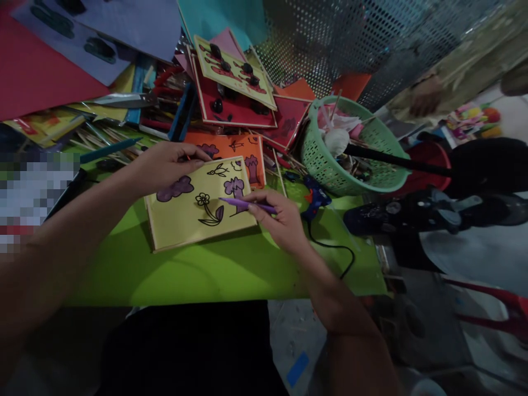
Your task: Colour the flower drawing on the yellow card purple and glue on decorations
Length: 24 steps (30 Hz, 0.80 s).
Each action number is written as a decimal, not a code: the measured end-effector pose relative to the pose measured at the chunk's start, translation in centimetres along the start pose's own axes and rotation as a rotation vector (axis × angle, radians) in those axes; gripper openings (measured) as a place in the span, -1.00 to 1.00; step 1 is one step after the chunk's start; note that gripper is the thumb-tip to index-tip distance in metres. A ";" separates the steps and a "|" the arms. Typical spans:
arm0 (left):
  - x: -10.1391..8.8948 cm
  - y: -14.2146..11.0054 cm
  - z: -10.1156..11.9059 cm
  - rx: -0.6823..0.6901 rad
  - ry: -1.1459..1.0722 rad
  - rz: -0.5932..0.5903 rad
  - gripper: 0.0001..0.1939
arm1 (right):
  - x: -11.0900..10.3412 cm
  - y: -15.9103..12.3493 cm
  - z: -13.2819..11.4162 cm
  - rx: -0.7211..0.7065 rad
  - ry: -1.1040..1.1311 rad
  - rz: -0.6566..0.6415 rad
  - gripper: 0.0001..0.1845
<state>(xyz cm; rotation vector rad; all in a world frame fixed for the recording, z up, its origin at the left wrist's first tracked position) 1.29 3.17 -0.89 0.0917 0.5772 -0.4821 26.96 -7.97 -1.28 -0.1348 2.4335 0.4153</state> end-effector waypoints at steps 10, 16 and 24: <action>0.2 -0.3 0.7 -0.040 0.131 -0.134 -0.61 | 0.7 0.2 -0.2 -0.004 -0.024 -0.073 -0.83; 0.6 -0.2 0.4 -0.024 0.167 -0.134 -0.62 | 2.0 0.7 -0.3 -0.047 0.013 -0.123 -0.85; 0.9 -0.4 0.6 -0.056 0.153 -0.117 -0.63 | 3.6 1.0 0.0 -0.118 -0.064 -0.116 -0.83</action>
Point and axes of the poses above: each hand's wrist, its own y-axis towards the middle knuckle, its own x-axis out of the palm, z = x × y, the point moved 3 cm from there along y, towards the middle knuckle, and after that the axes turned 9 degrees about -y, right-handed, at the moved point
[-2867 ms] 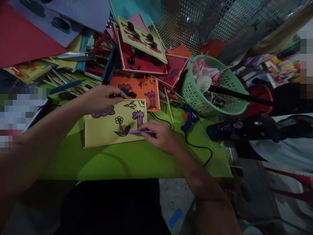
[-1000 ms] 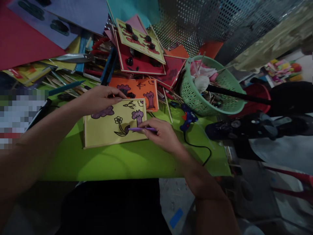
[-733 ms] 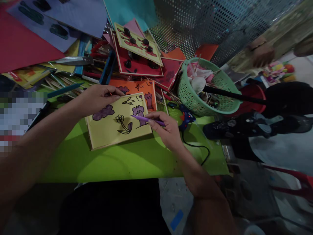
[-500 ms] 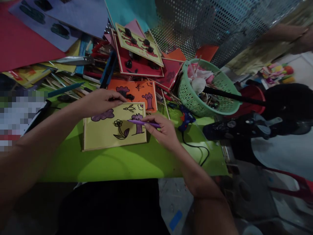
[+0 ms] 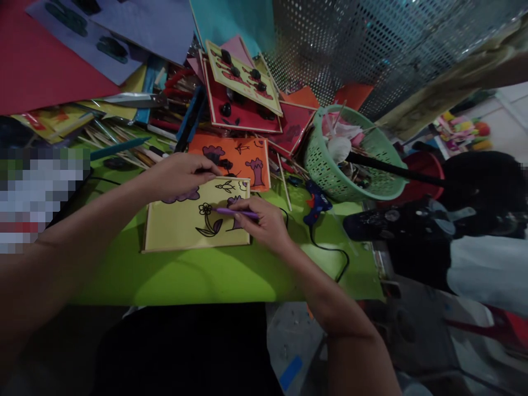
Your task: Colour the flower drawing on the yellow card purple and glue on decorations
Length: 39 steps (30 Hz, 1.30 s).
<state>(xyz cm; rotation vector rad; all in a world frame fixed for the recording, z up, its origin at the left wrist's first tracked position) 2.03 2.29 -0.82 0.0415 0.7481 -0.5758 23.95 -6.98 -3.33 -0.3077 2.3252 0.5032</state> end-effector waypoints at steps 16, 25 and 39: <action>-0.1 -0.4 0.2 -0.054 -0.073 -0.048 -0.62 | 0.1 -0.1 -0.2 -0.045 -0.041 -0.016 -0.85; -0.1 -0.8 0.3 -0.073 -0.100 -0.043 -0.60 | 0.1 -0.2 -0.3 -0.056 -0.074 -0.003 -0.85; -0.2 -0.8 0.3 -0.076 -0.115 -0.050 -0.63 | 0.2 -0.2 -0.4 -0.093 -0.074 -0.003 -0.84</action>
Point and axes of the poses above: each hand's wrist, its own y-axis towards the middle knuckle, its own x-axis out of the palm, z = x × y, the point moved 3 cm from there along y, towards the middle knuckle, and after that the axes turned 9 degrees about -y, right-handed, at the moved point
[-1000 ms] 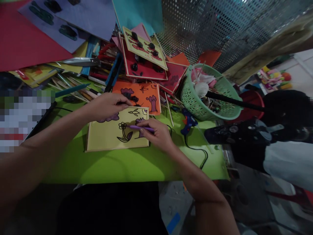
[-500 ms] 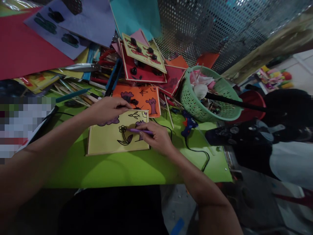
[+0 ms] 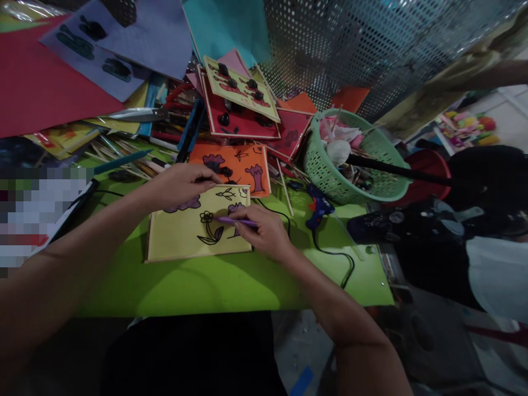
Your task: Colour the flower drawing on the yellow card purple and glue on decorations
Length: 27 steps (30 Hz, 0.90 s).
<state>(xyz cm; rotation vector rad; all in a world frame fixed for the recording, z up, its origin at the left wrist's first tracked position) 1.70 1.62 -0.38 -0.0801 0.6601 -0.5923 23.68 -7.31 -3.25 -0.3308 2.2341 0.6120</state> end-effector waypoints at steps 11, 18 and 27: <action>0.0 0.3 0.2 0.017 0.063 0.004 -0.61 | 0.1 -0.2 0.2 0.021 0.006 0.021 -0.84; 0.0 0.4 0.1 0.025 0.062 0.015 -0.61 | 0.2 -0.2 0.5 0.013 -0.011 0.031 -0.84; 0.0 0.3 0.2 0.014 0.061 0.022 -0.63 | 0.3 0.0 0.3 -0.013 -0.003 0.030 -0.84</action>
Point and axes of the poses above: each hand's wrist, its own y-axis towards the middle knuckle, its own x-axis out of the palm, z = x × y, the point moved 3 cm from there along y, towards the middle knuckle, and after that the axes turned 9 degrees about -y, right-handed, at the moved point
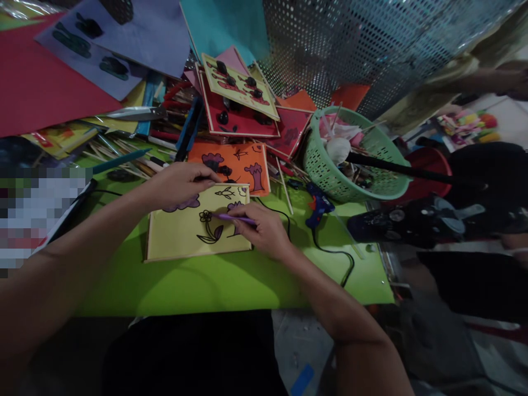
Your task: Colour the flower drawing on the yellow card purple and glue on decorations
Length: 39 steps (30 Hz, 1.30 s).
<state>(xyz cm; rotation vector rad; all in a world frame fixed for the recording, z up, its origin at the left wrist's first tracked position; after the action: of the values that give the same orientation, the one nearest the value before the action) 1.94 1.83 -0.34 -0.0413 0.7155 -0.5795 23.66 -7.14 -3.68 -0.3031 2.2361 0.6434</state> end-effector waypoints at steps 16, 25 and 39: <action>0.0 0.1 -0.2 0.014 0.008 0.011 -0.63 | -0.1 -0.1 0.1 0.010 -0.030 0.002 -0.82; 0.0 0.2 -0.2 0.049 0.010 0.017 -0.64 | -0.1 0.0 -0.3 0.005 -0.017 -0.011 -0.82; 0.0 0.0 0.0 0.018 -0.008 0.011 -0.65 | -0.1 0.1 -0.4 0.021 -0.025 -0.006 -0.83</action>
<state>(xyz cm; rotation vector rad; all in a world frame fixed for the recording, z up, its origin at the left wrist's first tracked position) 1.93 1.86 -0.32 -0.0231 0.7023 -0.5753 23.48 -7.31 -3.32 -0.2899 2.2159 0.6173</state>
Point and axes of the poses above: each hand's wrist, its own y-axis towards the middle knuckle, its own x-axis out of the palm, z = x × y, the point moved 3 cm from there along y, towards the middle knuckle, and after that the axes turned 9 degrees about -y, right-handed, at the moved point
